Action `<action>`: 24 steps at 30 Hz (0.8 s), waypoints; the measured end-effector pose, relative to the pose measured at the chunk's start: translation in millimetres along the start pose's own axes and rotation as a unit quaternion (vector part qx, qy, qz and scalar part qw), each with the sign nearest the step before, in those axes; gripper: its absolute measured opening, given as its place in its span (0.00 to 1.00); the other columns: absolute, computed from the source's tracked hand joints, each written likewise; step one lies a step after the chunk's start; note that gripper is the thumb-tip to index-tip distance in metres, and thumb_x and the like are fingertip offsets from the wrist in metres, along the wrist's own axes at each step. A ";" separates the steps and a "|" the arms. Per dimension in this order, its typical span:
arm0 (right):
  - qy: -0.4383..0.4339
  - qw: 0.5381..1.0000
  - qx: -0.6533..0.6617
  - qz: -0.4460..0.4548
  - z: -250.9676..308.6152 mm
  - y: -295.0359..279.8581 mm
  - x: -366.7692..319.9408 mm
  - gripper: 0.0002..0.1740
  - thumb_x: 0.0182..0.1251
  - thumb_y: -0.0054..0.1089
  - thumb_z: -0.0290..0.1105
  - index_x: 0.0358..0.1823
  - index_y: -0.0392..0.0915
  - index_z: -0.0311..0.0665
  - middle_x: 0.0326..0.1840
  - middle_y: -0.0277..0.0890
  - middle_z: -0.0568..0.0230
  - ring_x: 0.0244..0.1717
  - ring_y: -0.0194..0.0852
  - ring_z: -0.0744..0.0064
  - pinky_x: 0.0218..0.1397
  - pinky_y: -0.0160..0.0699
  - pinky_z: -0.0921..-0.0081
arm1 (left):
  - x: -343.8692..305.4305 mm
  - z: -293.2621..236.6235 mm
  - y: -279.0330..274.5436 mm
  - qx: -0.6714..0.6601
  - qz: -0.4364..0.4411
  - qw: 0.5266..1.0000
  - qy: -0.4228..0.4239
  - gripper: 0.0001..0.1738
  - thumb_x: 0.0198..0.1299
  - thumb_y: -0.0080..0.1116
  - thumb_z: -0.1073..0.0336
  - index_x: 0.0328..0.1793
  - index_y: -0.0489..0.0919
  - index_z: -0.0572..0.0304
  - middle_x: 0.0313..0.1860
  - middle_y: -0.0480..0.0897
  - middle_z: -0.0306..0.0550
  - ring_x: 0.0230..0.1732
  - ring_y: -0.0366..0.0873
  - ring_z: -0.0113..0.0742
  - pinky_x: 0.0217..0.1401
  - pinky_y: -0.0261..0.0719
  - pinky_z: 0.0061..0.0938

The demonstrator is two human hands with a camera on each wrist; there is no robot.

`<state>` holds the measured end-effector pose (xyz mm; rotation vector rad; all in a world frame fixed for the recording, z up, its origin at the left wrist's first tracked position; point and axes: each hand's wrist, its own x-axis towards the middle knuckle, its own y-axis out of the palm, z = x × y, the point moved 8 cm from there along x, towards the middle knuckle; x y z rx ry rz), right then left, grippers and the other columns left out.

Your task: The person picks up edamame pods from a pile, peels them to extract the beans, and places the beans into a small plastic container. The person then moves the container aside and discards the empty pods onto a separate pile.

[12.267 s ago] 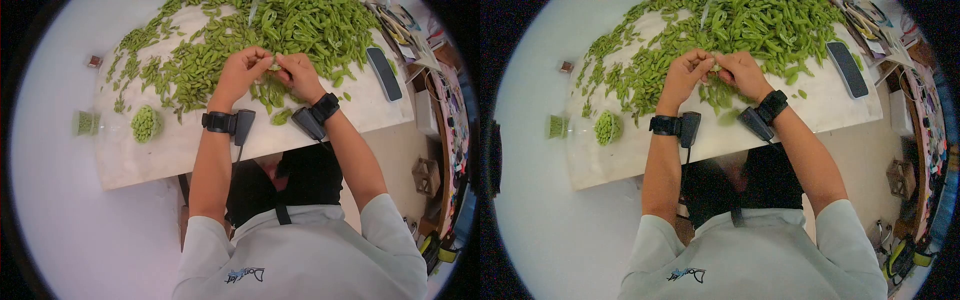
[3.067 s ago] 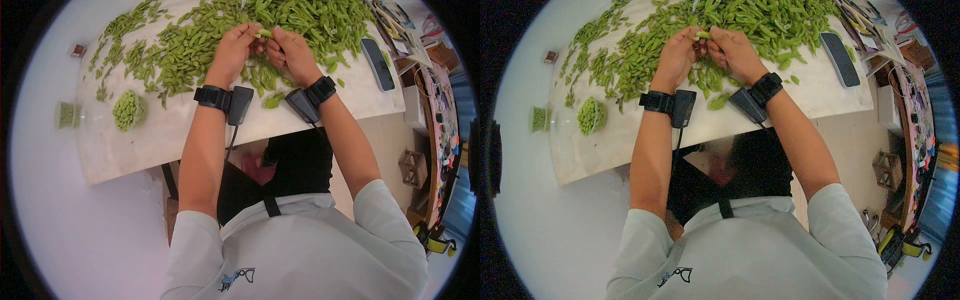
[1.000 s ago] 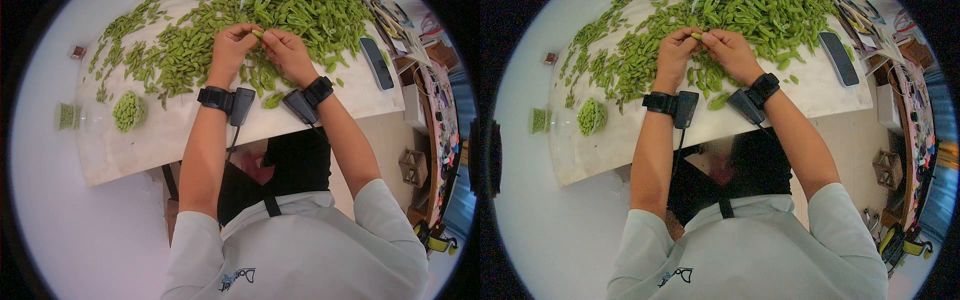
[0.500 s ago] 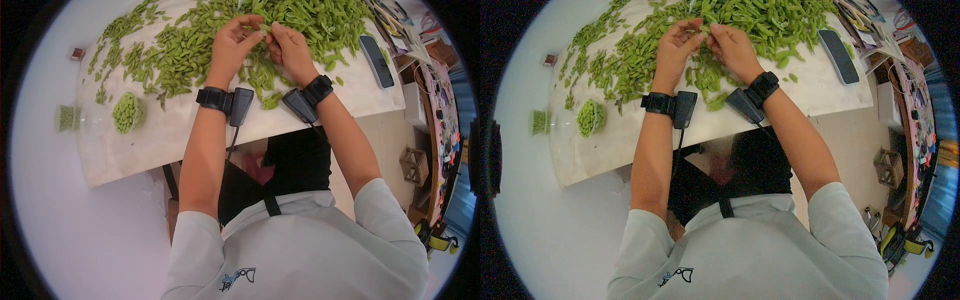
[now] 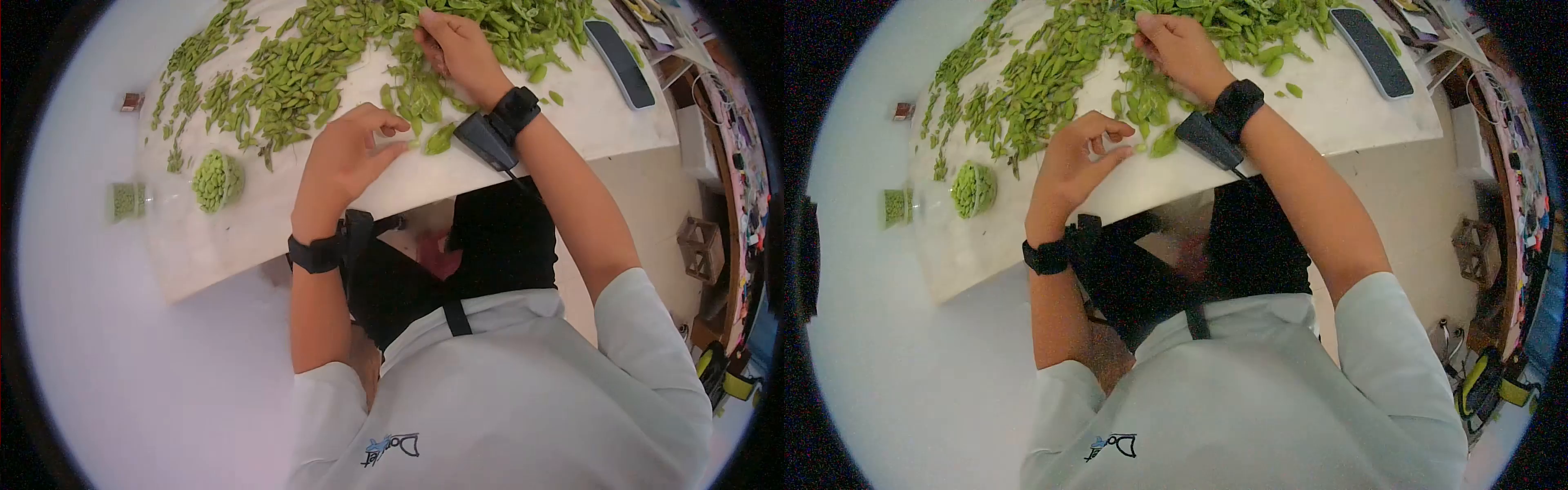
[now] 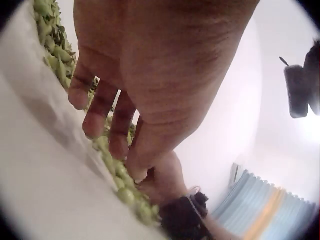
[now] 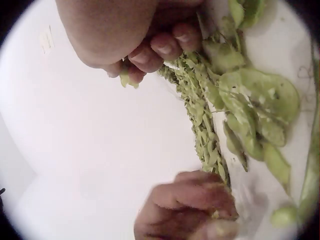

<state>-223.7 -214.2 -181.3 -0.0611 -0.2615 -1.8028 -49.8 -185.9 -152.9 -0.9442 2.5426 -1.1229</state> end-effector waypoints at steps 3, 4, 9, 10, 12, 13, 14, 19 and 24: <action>0.004 1.000 0.000 0.013 5.6 1.2 -1.7 0.20 0.75 0.45 0.45 0.29 0.73 0.39 0.17 0.62 0.76 0.17 0.53 0.85 0.20 0.56 0.81 | -11.1 -6.8 4.9 0.001 -0.050 0.999 0.014 0.11 0.49 0.66 0.68 0.40 0.83 0.59 0.35 0.80 0.42 0.32 0.74 0.34 0.35 0.72 0.26; 0.007 1.000 0.003 0.010 7.5 2.3 -2.8 0.21 0.75 0.44 0.45 0.28 0.72 0.40 0.17 0.61 0.76 0.16 0.52 0.84 0.20 0.55 0.82 | -12.4 -7.5 6.9 0.022 -0.053 0.998 0.022 0.10 0.49 0.66 0.67 0.39 0.83 0.59 0.35 0.80 0.42 0.32 0.75 0.35 0.35 0.72 0.26; 0.023 0.999 0.022 0.008 3.6 3.5 -2.9 0.21 0.75 0.44 0.46 0.28 0.72 0.40 0.18 0.63 0.75 0.17 0.53 0.84 0.20 0.56 0.82 | -14.6 -8.7 10.5 0.077 -0.066 0.995 0.022 0.09 0.49 0.66 0.66 0.36 0.82 0.59 0.34 0.80 0.41 0.32 0.75 0.37 0.36 0.74 0.28; 0.026 0.999 0.016 0.017 2.9 2.5 -2.5 0.19 0.75 0.45 0.44 0.29 0.73 0.39 0.19 0.65 0.74 0.17 0.56 0.84 0.21 0.58 0.82 | -15.6 -8.7 11.1 0.082 -0.069 0.994 0.026 0.09 0.49 0.66 0.66 0.36 0.81 0.59 0.34 0.80 0.41 0.31 0.75 0.37 0.36 0.74 0.28; 0.031 0.999 0.010 0.016 -4.8 -6.0 -1.6 0.19 0.74 0.46 0.45 0.30 0.73 0.39 0.19 0.64 0.75 0.17 0.56 0.85 0.20 0.56 0.83 | -17.7 -9.2 9.7 0.094 -0.074 0.992 0.032 0.08 0.49 0.65 0.66 0.35 0.80 0.58 0.33 0.79 0.41 0.30 0.73 0.36 0.35 0.73 0.26; 0.033 0.999 0.013 0.010 -14.3 -10.0 -0.1 0.20 0.74 0.46 0.47 0.30 0.73 0.39 0.17 0.60 0.78 0.16 0.53 0.87 0.19 0.51 0.84 | -21.0 -11.5 2.3 0.079 -0.100 0.992 0.021 0.08 0.48 0.65 0.67 0.35 0.79 0.58 0.32 0.78 0.41 0.29 0.72 0.36 0.35 0.72 0.25; 0.032 0.999 0.024 0.008 -20.7 -6.3 4.2 0.21 0.74 0.46 0.49 0.30 0.73 0.40 0.16 0.57 0.80 0.16 0.50 0.88 0.18 0.47 0.85 | -28.0 -14.9 -9.3 0.071 -0.127 0.989 0.007 0.09 0.48 0.65 0.67 0.35 0.79 0.58 0.32 0.78 0.41 0.28 0.72 0.36 0.34 0.72 0.25; 0.011 1.000 0.015 0.010 -12.9 -2.1 -0.1 0.22 0.72 0.49 0.50 0.30 0.75 0.39 0.18 0.62 0.79 0.17 0.52 0.89 0.19 0.49 0.86 | -84.0 15.7 -117.8 0.187 -0.290 0.937 -0.058 0.10 0.46 0.66 0.72 0.36 0.78 0.58 0.33 0.80 0.40 0.27 0.72 0.32 0.33 0.73 0.26; 0.037 0.999 0.033 0.018 -10.9 3.7 -1.2 0.22 0.71 0.51 0.51 0.31 0.76 0.38 0.19 0.64 0.79 0.18 0.54 0.89 0.20 0.50 0.87 | -129.7 66.7 -204.0 0.230 -0.357 0.887 -0.180 0.09 0.52 0.65 0.64 0.36 0.81 0.60 0.32 0.82 0.39 0.26 0.70 0.27 0.34 0.71 0.23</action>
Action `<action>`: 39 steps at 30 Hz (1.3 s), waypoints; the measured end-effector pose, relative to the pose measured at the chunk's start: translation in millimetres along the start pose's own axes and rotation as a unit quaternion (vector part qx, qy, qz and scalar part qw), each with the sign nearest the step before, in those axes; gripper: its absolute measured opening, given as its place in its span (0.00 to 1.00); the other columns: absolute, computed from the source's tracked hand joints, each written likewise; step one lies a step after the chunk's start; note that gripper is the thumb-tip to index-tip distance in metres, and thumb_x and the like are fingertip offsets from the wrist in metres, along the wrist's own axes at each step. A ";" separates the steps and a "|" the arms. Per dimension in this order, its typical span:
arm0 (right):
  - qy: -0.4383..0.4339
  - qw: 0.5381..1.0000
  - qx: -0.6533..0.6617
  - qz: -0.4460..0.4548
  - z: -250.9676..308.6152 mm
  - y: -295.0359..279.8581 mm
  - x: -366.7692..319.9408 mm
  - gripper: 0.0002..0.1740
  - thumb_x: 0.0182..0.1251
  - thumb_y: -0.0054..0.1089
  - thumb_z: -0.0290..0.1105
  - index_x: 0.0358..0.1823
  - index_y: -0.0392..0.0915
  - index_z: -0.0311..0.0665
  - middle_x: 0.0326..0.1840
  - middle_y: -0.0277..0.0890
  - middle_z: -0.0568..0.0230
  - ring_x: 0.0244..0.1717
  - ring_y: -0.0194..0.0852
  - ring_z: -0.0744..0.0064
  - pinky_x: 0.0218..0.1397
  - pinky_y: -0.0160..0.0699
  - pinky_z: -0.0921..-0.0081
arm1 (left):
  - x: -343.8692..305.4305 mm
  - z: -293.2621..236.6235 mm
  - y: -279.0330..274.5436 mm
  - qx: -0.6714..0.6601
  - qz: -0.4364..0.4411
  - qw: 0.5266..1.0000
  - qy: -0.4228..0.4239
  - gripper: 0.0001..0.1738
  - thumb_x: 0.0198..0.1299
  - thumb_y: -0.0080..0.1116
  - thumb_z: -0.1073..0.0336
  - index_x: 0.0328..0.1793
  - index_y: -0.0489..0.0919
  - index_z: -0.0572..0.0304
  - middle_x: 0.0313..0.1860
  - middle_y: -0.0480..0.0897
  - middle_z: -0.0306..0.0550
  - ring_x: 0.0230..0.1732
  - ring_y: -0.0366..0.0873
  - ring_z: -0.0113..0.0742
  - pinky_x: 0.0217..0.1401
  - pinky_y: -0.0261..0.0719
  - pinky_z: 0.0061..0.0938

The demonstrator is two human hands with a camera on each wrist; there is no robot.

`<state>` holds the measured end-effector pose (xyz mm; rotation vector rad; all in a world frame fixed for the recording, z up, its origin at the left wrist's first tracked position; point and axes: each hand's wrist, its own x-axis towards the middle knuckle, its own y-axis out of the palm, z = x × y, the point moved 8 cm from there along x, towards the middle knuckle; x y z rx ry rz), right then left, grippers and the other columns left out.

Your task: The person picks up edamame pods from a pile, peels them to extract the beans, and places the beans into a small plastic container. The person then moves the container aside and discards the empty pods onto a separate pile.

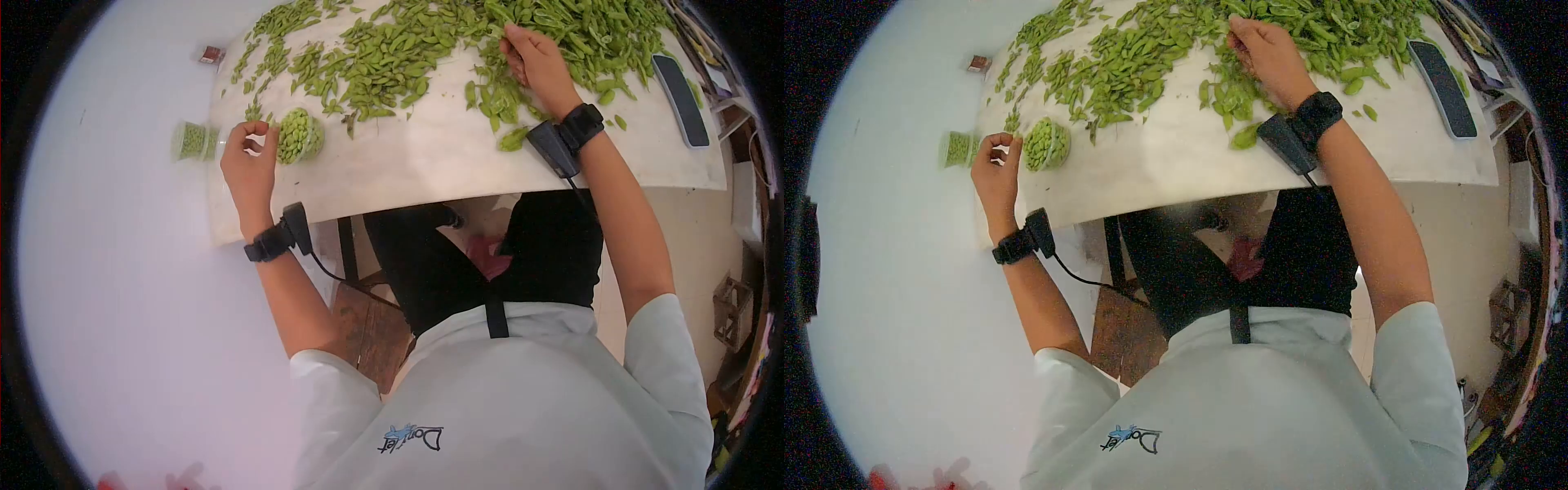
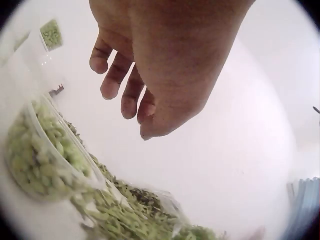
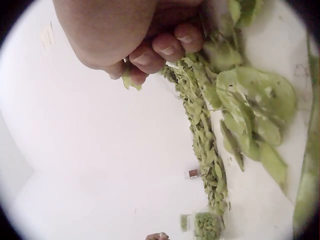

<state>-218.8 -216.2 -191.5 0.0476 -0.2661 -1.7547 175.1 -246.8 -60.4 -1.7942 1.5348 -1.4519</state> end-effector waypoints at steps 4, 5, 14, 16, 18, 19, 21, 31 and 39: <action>0.001 1.000 -0.014 -0.007 -0.7 -1.9 1.4 0.22 0.71 0.51 0.50 0.30 0.76 0.38 0.19 0.63 0.79 0.19 0.54 0.89 0.20 0.50 0.87 | 9.2 29.6 21.1 0.020 0.052 0.997 -0.054 0.12 0.55 0.63 0.61 0.40 0.82 0.60 0.34 0.82 0.40 0.26 0.71 0.29 0.35 0.71 0.24; -0.001 1.000 -0.019 -0.007 0.7 -2.4 1.0 0.22 0.71 0.51 0.50 0.30 0.76 0.38 0.19 0.63 0.79 0.19 0.54 0.89 0.20 0.50 0.87 | 8.8 34.4 24.4 0.027 0.042 0.998 -0.050 0.12 0.56 0.62 0.61 0.41 0.83 0.59 0.35 0.82 0.41 0.27 0.72 0.30 0.35 0.71 0.24; -0.030 0.999 -0.032 0.014 10.1 4.6 -3.4 0.25 0.73 0.46 0.50 0.24 0.71 0.38 0.16 0.59 0.78 0.18 0.52 0.85 0.22 0.50 0.83 | 3.0 -118.1 105.9 -0.231 0.110 0.965 0.064 0.17 0.63 0.56 0.59 0.53 0.80 0.61 0.43 0.83 0.45 0.36 0.76 0.30 0.40 0.73 0.23; -0.039 0.998 -0.008 0.047 12.4 11.5 -4.4 0.25 0.74 0.45 0.51 0.22 0.67 0.42 0.14 0.55 0.79 0.15 0.46 0.87 0.19 0.45 0.84 | 6.4 -153.1 151.5 -0.355 0.158 0.917 0.086 0.17 0.64 0.56 0.59 0.52 0.79 0.62 0.38 0.82 0.42 0.33 0.74 0.27 0.38 0.71 0.21; -0.037 0.997 -0.027 0.058 8.9 9.7 -3.0 0.26 0.74 0.45 0.51 0.21 0.66 0.42 0.14 0.54 0.79 0.15 0.46 0.86 0.19 0.45 0.84 | 11.8 -183.6 185.0 -0.450 0.220 0.862 0.079 0.15 0.65 0.55 0.59 0.51 0.79 0.62 0.34 0.80 0.39 0.32 0.73 0.24 0.36 0.70 0.21; -0.037 0.997 -0.035 0.062 7.6 8.1 -1.3 0.26 0.74 0.45 0.51 0.20 0.65 0.42 0.13 0.53 0.79 0.15 0.46 0.86 0.19 0.46 0.84 | 13.7 -188.6 199.4 -0.465 0.251 0.847 0.065 0.15 0.65 0.55 0.60 0.50 0.79 0.63 0.33 0.79 0.38 0.31 0.73 0.24 0.36 0.70 0.20; -0.041 0.998 -0.013 0.039 15.4 9.0 -3.4 0.28 0.73 0.46 0.51 0.18 0.65 0.41 0.13 0.54 0.78 0.15 0.47 0.85 0.20 0.47 0.82 | 11.8 -199.5 222.7 -0.486 0.319 0.813 0.038 0.15 0.66 0.54 0.60 0.49 0.79 0.63 0.31 0.78 0.37 0.30 0.72 0.22 0.35 0.70 0.20; -0.003 0.999 -0.040 0.035 7.4 7.1 -2.9 0.29 0.74 0.45 0.50 0.16 0.63 0.40 0.13 0.54 0.77 0.16 0.48 0.84 0.20 0.48 0.81 | 4.2 -185.8 241.5 -0.584 0.282 0.761 0.002 0.11 0.63 0.59 0.66 0.46 0.81 0.66 0.31 0.79 0.36 0.29 0.71 0.22 0.34 0.69 0.17; 0.034 0.996 0.069 0.038 6.6 11.1 -3.1 0.28 0.74 0.47 0.48 0.16 0.60 0.42 0.14 0.53 0.77 0.16 0.49 0.84 0.18 0.48 0.83 | -0.7 -190.8 235.7 -0.608 0.262 0.750 0.014 0.10 0.63 0.58 0.68 0.47 0.80 0.66 0.33 0.79 0.37 0.29 0.70 0.22 0.35 0.69 0.16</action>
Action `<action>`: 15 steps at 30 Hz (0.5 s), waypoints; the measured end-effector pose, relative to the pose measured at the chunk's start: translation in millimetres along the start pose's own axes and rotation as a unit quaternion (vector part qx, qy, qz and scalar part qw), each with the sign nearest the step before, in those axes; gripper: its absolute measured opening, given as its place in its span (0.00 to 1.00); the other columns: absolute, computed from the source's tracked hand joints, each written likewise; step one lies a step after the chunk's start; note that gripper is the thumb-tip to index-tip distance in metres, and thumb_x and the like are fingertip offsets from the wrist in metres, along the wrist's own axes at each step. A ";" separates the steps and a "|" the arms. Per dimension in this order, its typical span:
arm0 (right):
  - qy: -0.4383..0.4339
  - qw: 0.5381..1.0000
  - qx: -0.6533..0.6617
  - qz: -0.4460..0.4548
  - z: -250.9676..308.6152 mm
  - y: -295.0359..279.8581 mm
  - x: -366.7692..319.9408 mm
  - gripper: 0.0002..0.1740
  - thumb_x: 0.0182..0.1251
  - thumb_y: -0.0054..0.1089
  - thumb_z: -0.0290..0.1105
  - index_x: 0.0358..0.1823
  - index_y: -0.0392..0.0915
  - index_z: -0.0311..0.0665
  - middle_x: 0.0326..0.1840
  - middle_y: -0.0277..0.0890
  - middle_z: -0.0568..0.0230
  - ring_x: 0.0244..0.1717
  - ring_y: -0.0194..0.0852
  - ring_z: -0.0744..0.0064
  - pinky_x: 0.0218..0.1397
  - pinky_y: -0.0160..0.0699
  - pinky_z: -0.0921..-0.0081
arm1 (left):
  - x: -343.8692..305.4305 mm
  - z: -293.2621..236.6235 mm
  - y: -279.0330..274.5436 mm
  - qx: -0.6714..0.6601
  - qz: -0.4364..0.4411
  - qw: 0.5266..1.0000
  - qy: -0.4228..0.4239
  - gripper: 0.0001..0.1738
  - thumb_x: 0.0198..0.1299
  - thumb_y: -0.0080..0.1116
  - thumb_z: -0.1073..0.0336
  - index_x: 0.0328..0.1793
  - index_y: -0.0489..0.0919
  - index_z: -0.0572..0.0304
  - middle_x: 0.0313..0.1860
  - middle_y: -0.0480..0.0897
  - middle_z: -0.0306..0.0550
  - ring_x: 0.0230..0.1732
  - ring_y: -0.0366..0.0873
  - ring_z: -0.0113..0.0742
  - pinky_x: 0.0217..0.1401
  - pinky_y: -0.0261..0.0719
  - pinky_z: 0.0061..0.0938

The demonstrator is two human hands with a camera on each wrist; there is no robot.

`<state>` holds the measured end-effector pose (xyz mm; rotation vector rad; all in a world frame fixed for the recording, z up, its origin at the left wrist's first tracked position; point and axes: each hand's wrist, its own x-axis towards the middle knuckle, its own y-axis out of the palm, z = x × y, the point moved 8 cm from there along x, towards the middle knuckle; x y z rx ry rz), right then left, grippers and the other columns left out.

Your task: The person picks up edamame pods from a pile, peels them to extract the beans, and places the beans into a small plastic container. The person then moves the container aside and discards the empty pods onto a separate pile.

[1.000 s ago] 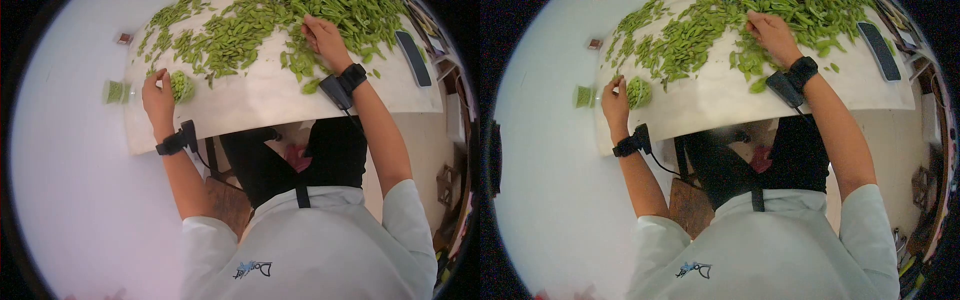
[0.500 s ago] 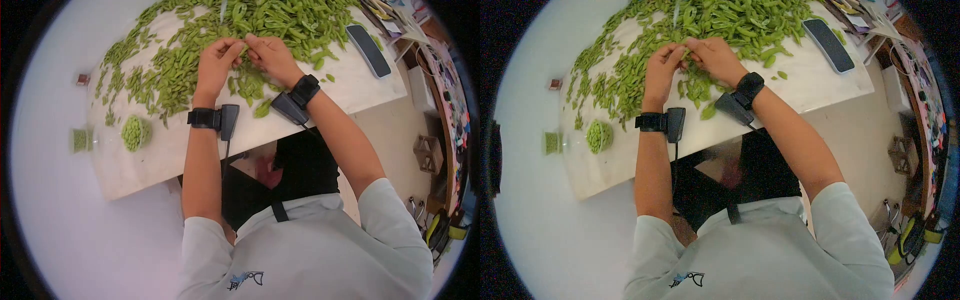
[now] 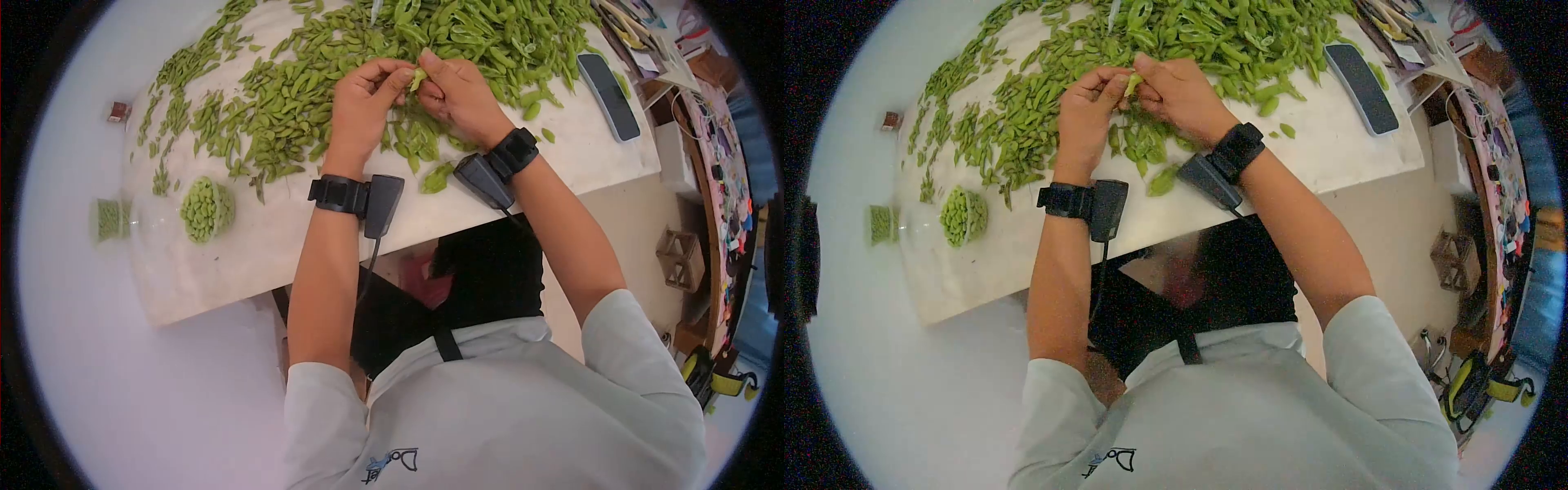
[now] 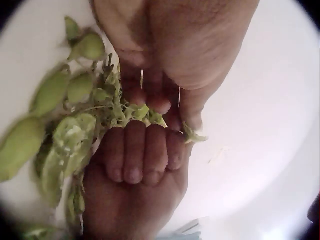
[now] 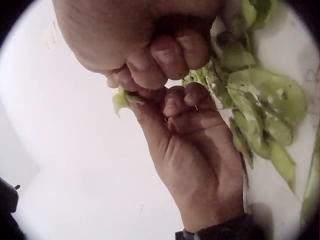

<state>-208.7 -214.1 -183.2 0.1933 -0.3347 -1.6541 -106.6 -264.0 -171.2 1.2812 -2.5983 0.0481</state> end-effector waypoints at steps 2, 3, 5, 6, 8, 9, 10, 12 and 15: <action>-0.001 1.000 -0.013 -0.014 1.0 -2.0 0.4 0.28 0.74 0.47 0.48 0.16 0.60 0.43 0.14 0.53 0.77 0.15 0.49 0.84 0.17 0.48 0.83 | -0.6 -6.6 0.0 0.007 -0.020 1.000 0.018 0.10 0.62 0.58 0.70 0.47 0.80 0.67 0.34 0.80 0.38 0.29 0.71 0.22 0.36 0.70 0.17; -0.001 1.000 -0.021 -0.023 1.4 -2.3 -0.2 0.27 0.74 0.47 0.48 0.16 0.60 0.43 0.13 0.53 0.77 0.15 0.49 0.84 0.17 0.48 0.83 | -1.5 -9.0 0.4 0.024 -0.017 0.999 0.028 0.10 0.61 0.59 0.71 0.47 0.81 0.67 0.35 0.81 0.38 0.30 0.71 0.22 0.36 0.71 0.17; 0.003 0.999 -0.026 -0.035 1.3 -3.9 -1.3 0.27 0.74 0.47 0.48 0.15 0.60 0.43 0.13 0.53 0.77 0.14 0.49 0.84 0.16 0.48 0.83 | -2.7 -12.9 0.5 0.058 -0.010 0.997 0.049 0.11 0.59 0.60 0.75 0.48 0.81 0.67 0.37 0.82 0.39 0.32 0.73 0.23 0.37 0.72 0.17; 0.008 0.999 -0.022 -0.038 0.8 -5.1 -2.2 0.27 0.74 0.47 0.48 0.15 0.60 0.44 0.13 0.53 0.78 0.14 0.49 0.84 0.16 0.48 0.83 | -3.0 -10.1 0.5 0.062 -0.010 0.997 0.048 0.11 0.58 0.61 0.76 0.47 0.82 0.67 0.38 0.82 0.40 0.33 0.74 0.23 0.38 0.73 0.18; 0.024 0.999 -0.015 -0.044 0.3 -4.3 -3.6 0.27 0.73 0.47 0.48 0.15 0.60 0.44 0.13 0.52 0.78 0.13 0.49 0.84 0.16 0.48 0.83 | -3.3 -5.8 0.7 0.071 -0.013 0.996 0.045 0.12 0.55 0.62 0.78 0.47 0.82 0.67 0.40 0.83 0.41 0.35 0.75 0.23 0.39 0.74 0.18; 0.035 0.998 -0.011 -0.048 0.0 -3.1 -4.7 0.27 0.73 0.47 0.48 0.15 0.60 0.44 0.12 0.52 0.78 0.13 0.48 0.84 0.16 0.47 0.83 | -3.9 -5.6 -0.2 0.072 -0.016 0.996 0.043 0.12 0.54 0.62 0.78 0.46 0.82 0.68 0.40 0.83 0.41 0.35 0.75 0.23 0.40 0.74 0.18; 0.045 0.998 -0.008 -0.051 -0.6 -2.5 -4.5 0.27 0.73 0.47 0.48 0.15 0.60 0.44 0.12 0.52 0.78 0.12 0.48 0.84 0.16 0.46 0.83 | -4.9 -5.7 -1.4 0.074 -0.020 0.996 0.041 0.12 0.54 0.63 0.79 0.46 0.82 0.68 0.41 0.83 0.41 0.36 0.76 0.23 0.40 0.74 0.18; 0.027 0.999 0.001 -0.031 -4.9 -4.4 -0.7 0.27 0.73 0.47 0.48 0.15 0.60 0.44 0.12 0.52 0.78 0.13 0.48 0.85 0.16 0.45 0.83 | -4.9 -9.1 -2.1 0.070 -0.027 0.996 0.041 0.12 0.54 0.63 0.79 0.46 0.82 0.68 0.41 0.83 0.41 0.36 0.76 0.23 0.40 0.74 0.18; 0.015 1.000 0.012 -0.012 -3.6 -2.1 -0.1 0.26 0.74 0.46 0.48 0.17 0.61 0.44 0.13 0.53 0.77 0.13 0.47 0.85 0.17 0.44 0.83 | -4.2 -11.3 -1.9 0.066 -0.038 0.996 0.042 0.11 0.55 0.62 0.78 0.46 0.82 0.68 0.39 0.83 0.40 0.35 0.75 0.23 0.39 0.74 0.18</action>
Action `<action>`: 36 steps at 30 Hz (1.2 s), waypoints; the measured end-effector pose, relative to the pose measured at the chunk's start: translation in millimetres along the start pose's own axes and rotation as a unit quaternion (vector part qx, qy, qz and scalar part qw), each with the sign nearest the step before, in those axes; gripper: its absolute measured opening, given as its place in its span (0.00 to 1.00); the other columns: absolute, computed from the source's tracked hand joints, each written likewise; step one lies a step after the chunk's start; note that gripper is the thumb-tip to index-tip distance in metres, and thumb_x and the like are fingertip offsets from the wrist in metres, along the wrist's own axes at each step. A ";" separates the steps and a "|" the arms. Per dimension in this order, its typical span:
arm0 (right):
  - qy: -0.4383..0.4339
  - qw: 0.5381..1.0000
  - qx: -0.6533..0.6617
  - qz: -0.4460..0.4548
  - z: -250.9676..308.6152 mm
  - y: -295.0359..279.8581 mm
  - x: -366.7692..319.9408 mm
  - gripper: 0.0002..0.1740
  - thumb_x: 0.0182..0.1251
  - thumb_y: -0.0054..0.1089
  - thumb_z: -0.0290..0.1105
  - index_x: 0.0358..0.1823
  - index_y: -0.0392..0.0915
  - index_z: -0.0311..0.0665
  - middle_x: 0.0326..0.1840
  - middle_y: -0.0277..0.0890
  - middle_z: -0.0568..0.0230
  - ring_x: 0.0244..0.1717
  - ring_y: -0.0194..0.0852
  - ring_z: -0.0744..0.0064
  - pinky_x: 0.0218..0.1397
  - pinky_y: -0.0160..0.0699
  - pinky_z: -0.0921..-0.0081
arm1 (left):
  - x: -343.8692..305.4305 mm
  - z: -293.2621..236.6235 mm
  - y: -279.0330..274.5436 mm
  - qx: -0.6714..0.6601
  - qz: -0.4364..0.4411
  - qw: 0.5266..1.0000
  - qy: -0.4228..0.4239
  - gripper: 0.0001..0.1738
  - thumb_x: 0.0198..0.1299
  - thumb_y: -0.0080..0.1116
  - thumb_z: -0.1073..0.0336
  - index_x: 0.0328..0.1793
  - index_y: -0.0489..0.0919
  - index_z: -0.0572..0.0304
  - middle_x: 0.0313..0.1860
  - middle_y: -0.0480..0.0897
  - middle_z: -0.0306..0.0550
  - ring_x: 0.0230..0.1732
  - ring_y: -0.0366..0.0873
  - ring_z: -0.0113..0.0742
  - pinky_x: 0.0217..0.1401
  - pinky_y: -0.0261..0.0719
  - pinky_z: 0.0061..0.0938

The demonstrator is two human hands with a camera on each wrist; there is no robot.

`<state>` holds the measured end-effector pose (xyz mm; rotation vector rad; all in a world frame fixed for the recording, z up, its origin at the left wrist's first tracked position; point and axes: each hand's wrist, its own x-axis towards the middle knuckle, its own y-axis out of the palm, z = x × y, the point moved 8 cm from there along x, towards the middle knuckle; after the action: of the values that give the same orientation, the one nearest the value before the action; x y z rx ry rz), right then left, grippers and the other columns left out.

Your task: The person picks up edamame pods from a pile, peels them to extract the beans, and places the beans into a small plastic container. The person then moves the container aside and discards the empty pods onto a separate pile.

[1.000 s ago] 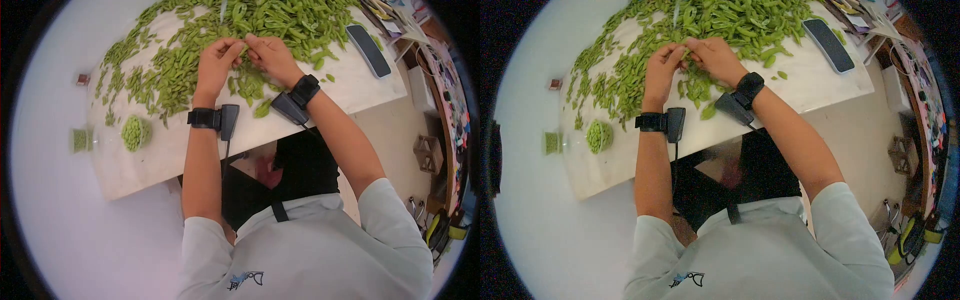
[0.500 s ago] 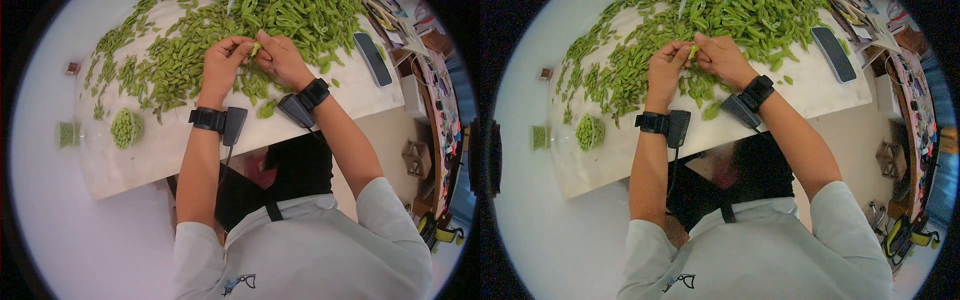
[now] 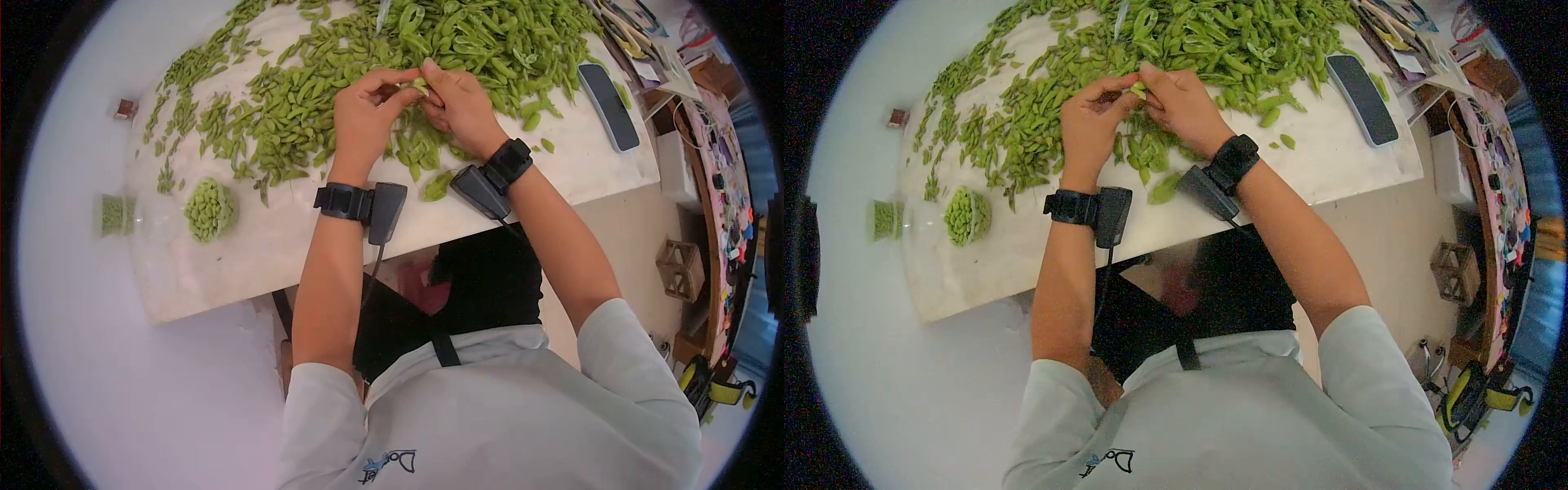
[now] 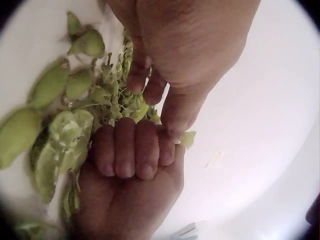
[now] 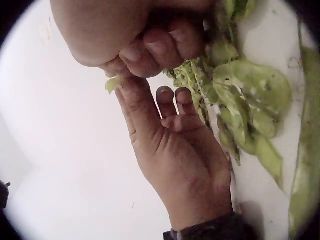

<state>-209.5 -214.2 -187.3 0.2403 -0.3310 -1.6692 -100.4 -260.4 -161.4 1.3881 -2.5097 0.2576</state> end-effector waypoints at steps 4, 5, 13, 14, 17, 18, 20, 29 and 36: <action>0.006 0.999 -0.013 0.032 -3.0 3.0 0.5 0.25 0.74 0.45 0.48 0.19 0.63 0.44 0.14 0.56 0.77 0.14 0.48 0.85 0.18 0.46 0.83 | 1.2 -1.5 -5.6 0.033 -0.017 0.999 0.031 0.10 0.58 0.60 0.75 0.46 0.82 0.67 0.37 0.82 0.38 0.33 0.74 0.22 0.37 0.72 0.18; 0.009 0.999 -0.010 0.042 -2.6 4.4 -0.2 0.25 0.74 0.45 0.48 0.19 0.63 0.43 0.14 0.56 0.77 0.14 0.48 0.85 0.18 0.47 0.83 | 0.7 -1.9 -6.9 0.042 -0.020 0.998 0.044 0.09 0.58 0.60 0.74 0.46 0.82 0.66 0.36 0.82 0.38 0.33 0.74 0.22 0.36 0.72 0.17; -0.031 0.997 -0.065 0.040 -1.7 4.8 1.6 0.25 0.75 0.44 0.47 0.20 0.65 0.40 0.14 0.58 0.76 0.16 0.52 0.85 0.20 0.52 0.83 | -0.4 4.0 -7.8 0.093 -0.034 0.995 0.013 0.06 0.61 0.59 0.72 0.41 0.81 0.66 0.30 0.80 0.36 0.29 0.72 0.21 0.32 0.69 0.16; -0.047 0.995 -0.088 0.029 1.0 3.4 1.7 0.25 0.75 0.44 0.46 0.20 0.66 0.40 0.14 0.59 0.76 0.16 0.52 0.85 0.20 0.52 0.83 | -0.5 4.2 -6.7 0.095 -0.033 0.995 0.002 0.06 0.61 0.59 0.71 0.41 0.81 0.66 0.29 0.79 0.36 0.29 0.72 0.20 0.32 0.69 0.16; -0.078 0.987 -0.139 0.004 7.6 -0.1 0.7 0.24 0.74 0.46 0.46 0.20 0.67 0.39 0.14 0.59 0.76 0.17 0.54 0.85 0.21 0.53 0.83 | -0.4 7.3 -4.3 0.095 -0.015 0.995 0.000 0.07 0.62 0.58 0.70 0.43 0.81 0.66 0.30 0.79 0.36 0.29 0.72 0.20 0.32 0.69 0.16; -0.079 0.987 -0.143 0.001 8.2 -0.7 0.5 0.24 0.74 0.46 0.46 0.20 0.67 0.39 0.14 0.59 0.76 0.17 0.54 0.85 0.21 0.53 0.83 | 0.0 5.3 -4.0 0.079 -0.016 0.997 0.007 0.07 0.62 0.58 0.70 0.43 0.81 0.66 0.30 0.80 0.36 0.29 0.72 0.20 0.33 0.70 0.17; -0.076 0.989 -0.130 -0.003 8.0 -2.0 1.7 0.24 0.74 0.47 0.45 0.20 0.67 0.39 0.14 0.60 0.76 0.17 0.54 0.85 0.20 0.53 0.83 | -1.0 1.7 -2.7 0.048 -0.019 0.998 0.020 0.08 0.62 0.58 0.70 0.44 0.81 0.66 0.32 0.80 0.36 0.29 0.72 0.20 0.33 0.70 0.17; -0.045 0.996 -0.067 0.021 6.5 3.1 -2.3 0.24 0.73 0.48 0.46 0.19 0.69 0.40 0.14 0.61 0.77 0.15 0.53 0.86 0.19 0.52 0.84 | -0.3 -1.1 -2.2 -0.060 0.012 0.998 0.025 0.11 0.60 0.61 0.70 0.47 0.80 0.67 0.38 0.81 0.38 0.36 0.75 0.23 0.40 0.74 0.19; -0.036 0.994 -0.100 0.030 2.6 1.8 -0.5 0.20 0.72 0.49 0.43 0.24 0.72 0.39 0.14 0.61 0.77 0.14 0.52 0.86 0.19 0.52 0.84 | -0.8 -0.6 -18.5 0.006 -0.047 0.999 -0.001 0.11 0.61 0.59 0.70 0.49 0.79 0.65 0.36 0.80 0.39 0.34 0.76 0.24 0.40 0.74 0.19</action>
<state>-208.7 -213.7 -184.3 0.0201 -0.2196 -1.6413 -84.2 -269.4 -160.5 1.5070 -2.4393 0.2541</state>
